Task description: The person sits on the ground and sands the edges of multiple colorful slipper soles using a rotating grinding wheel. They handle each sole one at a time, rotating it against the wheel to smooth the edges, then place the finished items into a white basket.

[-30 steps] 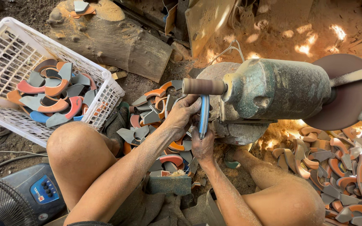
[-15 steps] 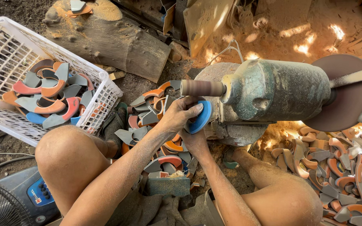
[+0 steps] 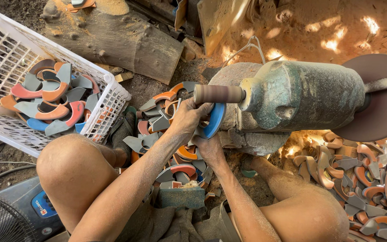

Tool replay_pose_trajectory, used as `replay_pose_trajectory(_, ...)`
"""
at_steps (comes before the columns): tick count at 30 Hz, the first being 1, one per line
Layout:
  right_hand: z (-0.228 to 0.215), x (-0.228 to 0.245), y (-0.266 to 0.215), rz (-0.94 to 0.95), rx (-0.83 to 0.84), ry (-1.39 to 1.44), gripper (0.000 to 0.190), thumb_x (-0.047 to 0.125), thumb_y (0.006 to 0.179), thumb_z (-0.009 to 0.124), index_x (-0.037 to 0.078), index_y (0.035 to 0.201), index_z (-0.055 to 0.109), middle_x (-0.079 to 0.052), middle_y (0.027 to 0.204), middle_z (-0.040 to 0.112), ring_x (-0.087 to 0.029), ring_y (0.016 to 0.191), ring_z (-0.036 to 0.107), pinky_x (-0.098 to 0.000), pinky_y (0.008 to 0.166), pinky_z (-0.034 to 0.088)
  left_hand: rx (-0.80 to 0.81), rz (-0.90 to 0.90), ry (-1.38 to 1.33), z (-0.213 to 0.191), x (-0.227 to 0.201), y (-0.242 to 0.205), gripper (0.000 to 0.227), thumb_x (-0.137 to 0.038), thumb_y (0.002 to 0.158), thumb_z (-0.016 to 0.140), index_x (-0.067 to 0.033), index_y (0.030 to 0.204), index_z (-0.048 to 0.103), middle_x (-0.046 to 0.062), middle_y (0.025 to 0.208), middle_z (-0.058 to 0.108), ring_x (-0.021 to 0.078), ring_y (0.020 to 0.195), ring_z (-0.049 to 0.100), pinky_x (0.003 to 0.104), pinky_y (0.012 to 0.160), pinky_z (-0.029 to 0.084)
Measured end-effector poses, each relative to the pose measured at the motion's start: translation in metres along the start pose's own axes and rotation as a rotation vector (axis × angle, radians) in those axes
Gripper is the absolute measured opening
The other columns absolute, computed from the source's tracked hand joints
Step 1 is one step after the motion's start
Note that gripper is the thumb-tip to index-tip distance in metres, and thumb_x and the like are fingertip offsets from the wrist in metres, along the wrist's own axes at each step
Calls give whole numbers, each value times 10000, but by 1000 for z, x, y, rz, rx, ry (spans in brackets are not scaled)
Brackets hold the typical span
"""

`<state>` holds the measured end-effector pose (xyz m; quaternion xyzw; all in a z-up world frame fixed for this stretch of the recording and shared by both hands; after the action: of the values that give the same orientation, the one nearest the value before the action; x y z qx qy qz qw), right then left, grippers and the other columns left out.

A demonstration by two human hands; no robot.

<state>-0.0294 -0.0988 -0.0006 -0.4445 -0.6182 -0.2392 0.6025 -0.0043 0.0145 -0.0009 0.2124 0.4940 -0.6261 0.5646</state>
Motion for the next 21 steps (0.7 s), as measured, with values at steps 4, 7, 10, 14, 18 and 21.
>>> replay_pose_trajectory(4, -3, 12, 0, 55, 70, 107, 126, 110, 896, 560, 3, 906, 626, -87, 769, 686, -165, 622, 722, -292, 550, 619, -27, 15, -155, -1, 0, 12, 177, -90, 905, 647, -42, 1055, 727, 72, 927, 768, 131, 774, 703, 310, 710, 601)
replay_pose_trajectory(7, -9, 23, 3, 128, 49, -11, 199, 195, 929, 544, 47, 847, 649, -48, 695, 684, -131, 516, 687, -236, 445, 576, -59, 33, -280, -2, -1, 20, 147, -134, 943, 655, -22, 1017, 714, 90, 919, 742, 138, 748, 675, 308, 702, 610)
replay_pose_trajectory(10, -17, 33, 5, 276, -26, 45, 197, 203, 892, 588, 36, 815, 658, -65, 610, 644, -148, 445, 598, -245, 367, 464, -30, 77, -315, 1, -7, 26, 142, -114, 924, 684, -11, 1022, 693, 78, 913, 726, 135, 767, 685, 297, 724, 617)
replay_pose_trajectory(14, -23, 48, 19, 321, -38, 52, 180, 186, 860, 603, 30, 791, 660, -45, 597, 618, -125, 422, 555, -261, 347, 464, -112, 38, -359, 0, -11, 35, 234, -251, 989, 693, -20, 1027, 680, 55, 821, 676, 121, 700, 651, 288, 657, 587)
replay_pose_trajectory(18, -25, 57, 35, 263, -8, 96, 131, 150, 844, 594, 34, 801, 637, -51, 579, 598, -118, 422, 544, -270, 333, 428, -141, 20, -505, 0, -13, 48, 238, -245, 964, 710, -17, 1013, 661, 51, 805, 662, 139, 659, 640, 295, 604, 577)
replay_pose_trajectory(21, -25, 61, 44, 226, 26, 194, 96, 103, 846, 587, 25, 792, 601, -71, 562, 560, -140, 376, 469, -276, 317, 358, -120, 20, -586, 0, -16, 58, 249, -226, 962, 721, 8, 998, 644, 64, 810, 657, 149, 658, 642, 297, 596, 584)
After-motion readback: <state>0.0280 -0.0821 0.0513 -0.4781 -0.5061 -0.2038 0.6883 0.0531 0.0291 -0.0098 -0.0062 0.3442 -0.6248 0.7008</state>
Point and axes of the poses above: each hand's wrist, its own y-axis towards the middle knuckle, its own z-axis out of the palm, x = y × z, the point moved 5 cm from there along y, towards the middle knuckle
